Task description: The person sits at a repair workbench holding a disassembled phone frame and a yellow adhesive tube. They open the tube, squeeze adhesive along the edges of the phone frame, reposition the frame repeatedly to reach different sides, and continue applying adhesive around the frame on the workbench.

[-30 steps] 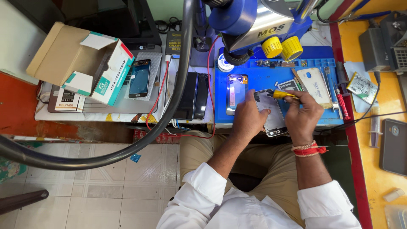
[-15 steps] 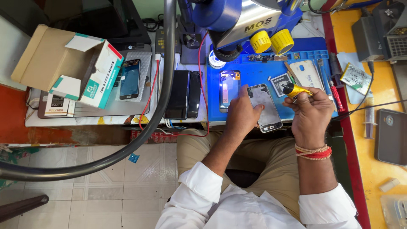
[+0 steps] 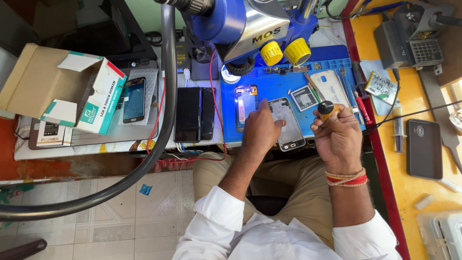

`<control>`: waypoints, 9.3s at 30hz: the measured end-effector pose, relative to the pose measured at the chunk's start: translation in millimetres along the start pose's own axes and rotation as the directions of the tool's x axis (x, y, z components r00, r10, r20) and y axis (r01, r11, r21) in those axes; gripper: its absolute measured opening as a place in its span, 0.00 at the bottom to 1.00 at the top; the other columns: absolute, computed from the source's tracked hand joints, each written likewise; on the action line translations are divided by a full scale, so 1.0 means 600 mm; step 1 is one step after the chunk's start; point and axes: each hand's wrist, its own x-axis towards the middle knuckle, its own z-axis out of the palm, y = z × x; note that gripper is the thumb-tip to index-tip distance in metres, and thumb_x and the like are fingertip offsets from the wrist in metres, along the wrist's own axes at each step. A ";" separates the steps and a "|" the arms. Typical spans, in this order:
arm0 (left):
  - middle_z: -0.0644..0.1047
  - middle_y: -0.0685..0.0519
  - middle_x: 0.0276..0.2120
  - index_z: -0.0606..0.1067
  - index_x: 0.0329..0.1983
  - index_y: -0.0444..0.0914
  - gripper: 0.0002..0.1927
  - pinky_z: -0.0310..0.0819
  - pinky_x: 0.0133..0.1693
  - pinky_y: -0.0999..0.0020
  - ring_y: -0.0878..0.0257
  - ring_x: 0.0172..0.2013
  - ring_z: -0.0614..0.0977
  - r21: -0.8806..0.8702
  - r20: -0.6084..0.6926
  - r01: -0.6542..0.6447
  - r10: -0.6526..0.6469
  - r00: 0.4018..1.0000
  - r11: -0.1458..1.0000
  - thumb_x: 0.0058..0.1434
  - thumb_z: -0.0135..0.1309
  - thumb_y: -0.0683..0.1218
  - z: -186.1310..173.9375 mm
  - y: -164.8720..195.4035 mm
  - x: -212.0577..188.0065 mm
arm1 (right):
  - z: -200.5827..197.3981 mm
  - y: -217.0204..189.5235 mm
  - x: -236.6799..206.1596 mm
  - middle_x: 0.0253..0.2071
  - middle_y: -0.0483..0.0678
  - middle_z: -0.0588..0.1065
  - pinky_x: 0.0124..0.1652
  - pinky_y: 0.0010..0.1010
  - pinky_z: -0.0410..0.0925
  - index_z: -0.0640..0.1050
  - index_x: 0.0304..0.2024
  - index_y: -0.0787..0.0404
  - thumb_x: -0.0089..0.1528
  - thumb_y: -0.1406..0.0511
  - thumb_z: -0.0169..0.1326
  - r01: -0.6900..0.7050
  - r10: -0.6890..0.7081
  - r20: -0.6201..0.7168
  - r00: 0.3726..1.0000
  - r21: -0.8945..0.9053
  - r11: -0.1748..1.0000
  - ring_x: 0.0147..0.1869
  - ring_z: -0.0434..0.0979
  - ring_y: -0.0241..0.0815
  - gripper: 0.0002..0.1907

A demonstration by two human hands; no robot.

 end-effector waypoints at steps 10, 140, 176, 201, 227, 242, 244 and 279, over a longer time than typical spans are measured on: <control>0.81 0.33 0.33 0.66 0.58 0.23 0.34 0.81 0.40 0.50 0.40 0.39 0.85 0.174 0.041 -0.050 0.043 0.998 0.983 0.57 0.65 0.49 0.003 0.017 0.014 | -0.004 -0.002 -0.019 0.44 0.53 0.79 0.44 0.34 0.74 0.76 0.48 0.63 0.70 0.67 0.54 -0.084 0.089 -0.042 0.995 0.108 0.991 0.39 0.79 0.40 0.06; 0.82 0.46 0.42 0.78 0.53 0.33 0.11 0.82 0.42 0.66 0.58 0.41 0.86 -0.169 -0.560 -0.721 0.536 0.632 0.672 0.67 0.60 0.36 -0.053 0.025 -0.201 | 0.047 0.074 -0.156 0.47 0.57 0.80 0.53 0.38 0.77 0.75 0.49 0.71 0.73 0.69 0.54 0.253 -0.223 0.200 0.954 -0.134 0.958 0.49 0.84 0.47 0.08; 0.73 0.50 0.41 0.78 0.56 0.35 0.36 0.72 0.35 0.59 0.55 0.40 0.75 0.713 -0.193 -0.282 0.566 0.802 0.642 0.52 0.65 0.63 -0.122 -0.170 -0.143 | -0.063 -0.006 -0.114 0.51 0.54 0.75 0.47 0.27 0.75 0.72 0.63 0.68 0.80 0.70 0.51 0.268 -0.315 -0.075 0.946 -0.363 0.892 0.45 0.80 0.39 0.10; 0.77 0.49 0.46 0.77 0.50 0.36 0.16 0.75 0.51 0.54 0.52 0.49 0.79 0.319 -0.354 -0.529 0.617 0.703 0.786 0.61 0.66 0.42 -0.040 -0.163 -0.172 | -0.006 -0.017 -0.094 0.48 0.57 0.78 0.49 0.28 0.78 0.76 0.54 0.76 0.75 0.80 0.52 0.454 -0.480 0.184 0.858 -0.709 0.540 0.49 0.83 0.43 0.06; 0.75 0.39 0.60 0.77 0.56 0.31 0.16 0.66 0.71 0.50 0.46 0.65 0.75 0.334 -0.088 -0.778 0.840 0.536 0.532 0.68 0.51 0.42 0.030 -0.110 -0.059 | 0.085 0.055 0.031 0.42 0.53 0.82 0.42 0.25 0.74 0.82 0.49 0.67 0.65 0.79 0.57 0.507 -0.317 0.427 0.847 -0.827 0.242 0.44 0.84 0.37 0.11; 0.75 0.38 0.60 0.76 0.56 0.30 0.16 0.66 0.70 0.50 0.46 0.65 0.75 0.286 -0.110 -0.785 0.832 0.543 0.550 0.68 0.50 0.41 0.036 -0.115 -0.055 | 0.069 0.079 0.035 0.38 0.53 0.82 0.40 0.27 0.73 0.82 0.45 0.67 0.65 0.80 0.58 0.520 -0.449 0.434 0.781 -0.850 0.085 0.41 0.84 0.39 0.08; 0.75 0.38 0.60 0.76 0.56 0.30 0.16 0.66 0.71 0.50 0.46 0.65 0.75 0.281 -0.115 -0.783 0.830 0.546 0.554 0.68 0.50 0.41 0.037 -0.116 -0.054 | 0.068 0.080 0.037 0.38 0.53 0.81 0.40 0.27 0.73 0.82 0.45 0.66 0.65 0.80 0.59 0.524 -0.452 0.440 0.776 -0.848 0.074 0.41 0.84 0.39 0.08; 0.75 0.39 0.60 0.77 0.54 0.30 0.15 0.67 0.70 0.50 0.46 0.65 0.75 0.294 -0.143 -0.777 0.829 0.540 0.557 0.69 0.50 0.42 0.046 -0.124 -0.050 | 0.069 0.088 0.043 0.39 0.51 0.81 0.40 0.30 0.72 0.82 0.44 0.63 0.66 0.78 0.62 0.568 -0.451 0.514 0.729 -0.823 -0.019 0.40 0.83 0.42 0.08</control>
